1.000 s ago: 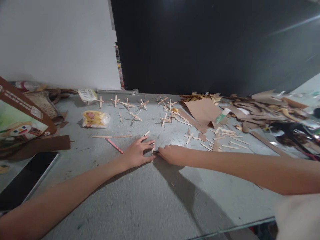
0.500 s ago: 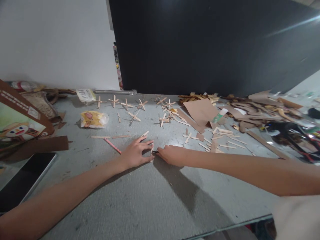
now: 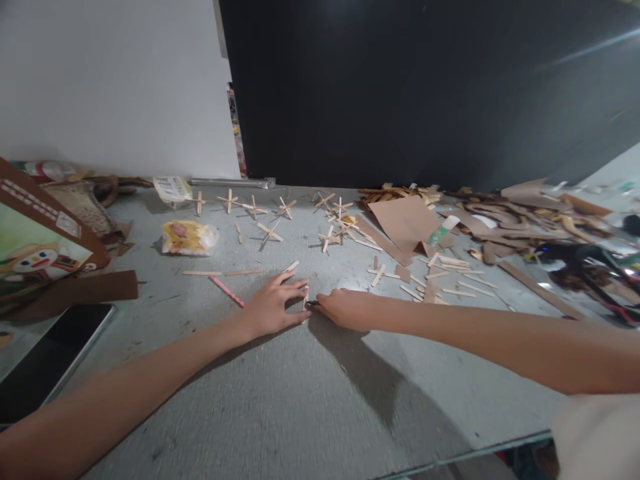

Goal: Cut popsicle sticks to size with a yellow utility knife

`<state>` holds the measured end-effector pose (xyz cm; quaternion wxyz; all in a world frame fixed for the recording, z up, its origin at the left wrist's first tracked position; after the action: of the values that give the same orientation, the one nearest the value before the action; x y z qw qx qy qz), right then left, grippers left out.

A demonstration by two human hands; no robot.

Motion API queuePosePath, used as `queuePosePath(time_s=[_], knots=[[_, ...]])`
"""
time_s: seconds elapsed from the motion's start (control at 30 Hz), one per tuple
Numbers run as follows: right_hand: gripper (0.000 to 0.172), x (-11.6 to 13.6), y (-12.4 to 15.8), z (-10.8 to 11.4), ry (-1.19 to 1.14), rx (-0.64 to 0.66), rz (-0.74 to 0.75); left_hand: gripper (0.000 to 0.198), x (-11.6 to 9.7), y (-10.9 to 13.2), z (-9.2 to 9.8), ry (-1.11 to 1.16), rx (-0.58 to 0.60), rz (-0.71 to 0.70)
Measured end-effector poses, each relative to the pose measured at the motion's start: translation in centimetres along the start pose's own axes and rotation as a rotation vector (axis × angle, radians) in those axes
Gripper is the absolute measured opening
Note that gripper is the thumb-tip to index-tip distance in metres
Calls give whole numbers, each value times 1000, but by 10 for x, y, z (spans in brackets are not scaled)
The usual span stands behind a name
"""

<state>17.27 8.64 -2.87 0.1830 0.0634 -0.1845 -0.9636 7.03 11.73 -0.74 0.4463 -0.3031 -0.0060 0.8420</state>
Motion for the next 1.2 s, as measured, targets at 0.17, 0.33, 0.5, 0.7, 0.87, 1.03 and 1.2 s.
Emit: queuePosePath(time_s=[0.17, 0.33, 0.5, 0.7, 0.87, 1.03, 1.2], knots=[[36, 4, 1, 5, -52, 6, 42, 37, -1, 0, 2, 22, -8, 1], [35, 3, 0, 4, -75, -18, 74, 37, 0, 0, 1, 36, 1, 16], [35, 1, 0, 2, -55, -19, 69, 37, 1, 0, 0, 18, 4, 15], [37, 1, -1, 1, -24, -18, 64, 39, -1, 0, 0, -2, 17, 11], [38, 2, 0, 3, -21, -12, 53, 39, 0, 0, 1, 14, 10, 14], [35, 9, 2, 9, 62, 11, 102, 38, -1, 1, 1, 4, 9, 17], [26, 17, 2, 18, 195, 27, 188, 35, 0, 1, -1, 12, 20, 27]])
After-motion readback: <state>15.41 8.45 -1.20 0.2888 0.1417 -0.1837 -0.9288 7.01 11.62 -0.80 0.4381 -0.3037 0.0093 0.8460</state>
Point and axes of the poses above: each hand's wrist, its own y-axis away from the middle knuckle, its own z-axis out of the back of the hand, x = y × z, the point moved 10 cm from there along -y, towards the middle knuckle, and after that the axes turned 4 degrees about -x, right-handed, at the moved point
